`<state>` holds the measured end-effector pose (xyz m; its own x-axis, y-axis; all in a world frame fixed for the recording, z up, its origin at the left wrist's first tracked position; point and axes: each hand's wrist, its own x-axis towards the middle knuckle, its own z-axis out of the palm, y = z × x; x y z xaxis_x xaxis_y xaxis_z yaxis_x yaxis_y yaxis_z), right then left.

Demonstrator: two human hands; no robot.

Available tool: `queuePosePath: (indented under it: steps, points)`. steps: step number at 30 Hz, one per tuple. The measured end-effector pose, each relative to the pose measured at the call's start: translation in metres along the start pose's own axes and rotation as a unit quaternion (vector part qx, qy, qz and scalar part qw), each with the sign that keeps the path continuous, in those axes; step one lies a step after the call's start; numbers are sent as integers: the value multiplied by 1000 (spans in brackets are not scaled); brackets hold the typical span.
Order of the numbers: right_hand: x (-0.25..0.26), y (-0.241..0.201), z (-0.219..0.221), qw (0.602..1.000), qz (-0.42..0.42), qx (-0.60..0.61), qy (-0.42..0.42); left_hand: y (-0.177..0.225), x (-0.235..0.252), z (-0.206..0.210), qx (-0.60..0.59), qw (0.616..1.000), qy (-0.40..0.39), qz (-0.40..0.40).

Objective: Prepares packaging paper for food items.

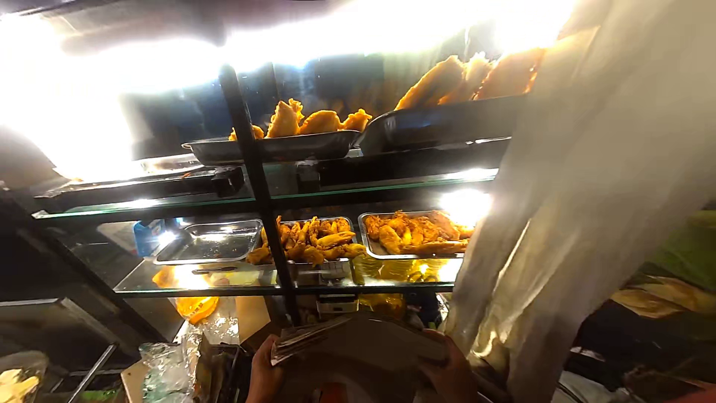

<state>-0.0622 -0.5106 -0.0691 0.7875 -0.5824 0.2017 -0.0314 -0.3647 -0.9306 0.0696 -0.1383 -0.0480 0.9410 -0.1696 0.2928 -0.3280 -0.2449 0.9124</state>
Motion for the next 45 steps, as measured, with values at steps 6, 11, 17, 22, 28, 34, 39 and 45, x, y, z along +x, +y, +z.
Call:
queuePosePath:
  steps: [6,11,17,22,28,34,39,45]
  points:
    - [2,-56,-13,930,-284,-230,-45,68,-1,-1,72,986,-106,110]
    - [-3,-85,17,899,-158,-276,-302,85,-1,30,116,973,-146,138]
    - [-4,-71,10,922,-224,-205,-241,92,15,36,189,957,-198,93]
    - [15,-82,21,874,-125,-306,-356,90,24,51,210,951,-216,64]
    - [-1,-55,15,939,-275,-117,-168,84,23,16,199,959,-83,185]
    - [-18,-93,-41,990,-89,46,-98,40,-35,-6,-47,997,50,-40]
    - [-31,-86,-24,982,-7,166,-88,59,-22,30,-185,976,-48,-109]
    - [-57,-121,15,991,-77,109,-27,78,-19,31,-107,993,17,54]
